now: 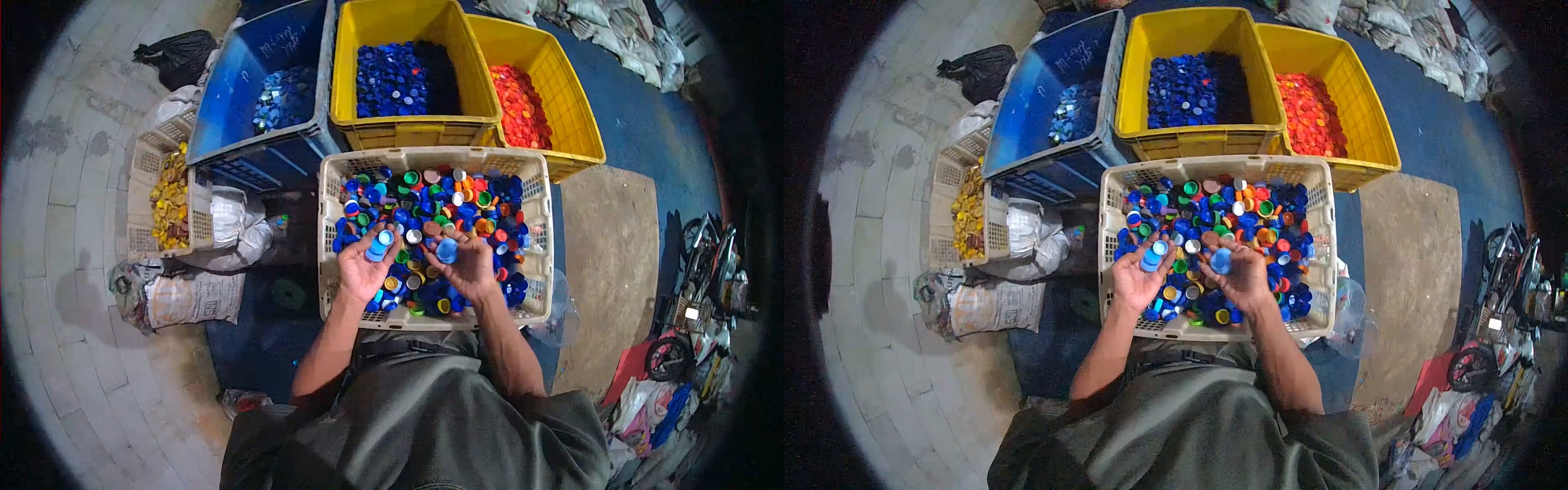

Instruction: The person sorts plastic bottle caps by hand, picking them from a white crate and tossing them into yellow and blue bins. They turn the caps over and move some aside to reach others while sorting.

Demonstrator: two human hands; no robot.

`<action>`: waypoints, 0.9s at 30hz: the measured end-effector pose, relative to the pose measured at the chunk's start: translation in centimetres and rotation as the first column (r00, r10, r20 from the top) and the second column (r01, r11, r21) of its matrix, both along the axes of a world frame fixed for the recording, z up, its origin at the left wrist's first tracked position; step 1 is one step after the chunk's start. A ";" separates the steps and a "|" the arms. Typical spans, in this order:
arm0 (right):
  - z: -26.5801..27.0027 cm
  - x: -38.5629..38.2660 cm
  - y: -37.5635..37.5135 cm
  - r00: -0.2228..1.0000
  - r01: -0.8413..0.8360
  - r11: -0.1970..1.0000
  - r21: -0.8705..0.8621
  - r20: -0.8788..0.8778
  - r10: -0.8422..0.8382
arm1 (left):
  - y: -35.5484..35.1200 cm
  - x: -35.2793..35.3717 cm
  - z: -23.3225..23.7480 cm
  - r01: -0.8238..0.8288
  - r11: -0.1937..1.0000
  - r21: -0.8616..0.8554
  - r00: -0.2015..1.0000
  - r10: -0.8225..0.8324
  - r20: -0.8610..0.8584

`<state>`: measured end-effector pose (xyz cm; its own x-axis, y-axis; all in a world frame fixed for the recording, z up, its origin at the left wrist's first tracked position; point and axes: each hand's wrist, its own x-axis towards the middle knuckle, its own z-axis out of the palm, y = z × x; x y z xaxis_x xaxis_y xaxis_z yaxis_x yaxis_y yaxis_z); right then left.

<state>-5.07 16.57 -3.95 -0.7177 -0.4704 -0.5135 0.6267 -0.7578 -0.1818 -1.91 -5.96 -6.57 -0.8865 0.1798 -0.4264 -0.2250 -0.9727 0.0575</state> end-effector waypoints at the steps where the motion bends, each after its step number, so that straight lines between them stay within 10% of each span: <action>1: -0.2 0.1 -0.8 0.999 -0.013 1.000 0.005 -0.035 0.013 | 0.0 0.1 0.3 -0.022 0.999 0.026 1.000 0.022 0.005; 6: 0.1 -0.4 -6.3 0.975 -0.100 0.919 0.382 -0.145 0.167 | -0.1 0.0 1.0 -0.103 0.994 -0.039 0.990 0.106 0.089; 14: -0.1 -7.8 -15.3 0.889 -0.103 0.886 0.453 -0.357 0.286 | -7.1 -6.8 1.7 -0.071 0.926 -0.371 0.997 0.065 -0.030; 15: 3.5 -9.5 -17.5 0.844 -0.063 0.833 0.550 -0.416 0.338 | -8.0 -9.7 4.5 -0.192 0.912 -0.364 0.979 0.205 -0.003; 16: 8.6 -10.8 -18.7 0.692 0.081 0.527 0.846 -0.428 0.581 | -11.0 -12.9 3.0 -0.246 0.928 -0.279 0.962 0.198 -0.190; 17: 8.0 -13.3 -20.8 0.781 0.030 0.886 0.463 -0.564 0.268 | -12.1 -14.3 8.5 -0.209 0.923 -0.324 0.958 0.126 -0.257; 20: 12.0 -16.0 -23.9 0.855 0.129 0.882 0.454 -0.501 0.133 | -21.2 -19.3 4.2 -0.105 0.994 -0.022 0.834 0.076 -0.547; 22: 11.7 -15.8 -22.3 0.752 0.111 0.748 0.654 -0.547 0.367 | -17.0 -16.8 11.3 -0.394 0.840 -0.372 0.916 0.394 -0.080; 27: 5.7 -8.8 -14.9 0.864 0.162 0.846 0.508 -0.488 0.128 | -12.5 -9.6 4.9 -0.347 0.811 -0.470 0.925 0.214 -0.314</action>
<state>-13.83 1.72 1.80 -0.9411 -0.2237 -0.2537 0.3319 -0.4667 -0.8198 -11.49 -18.44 -1.66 -0.9481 -0.2759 -0.1580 0.1388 -0.8062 0.5751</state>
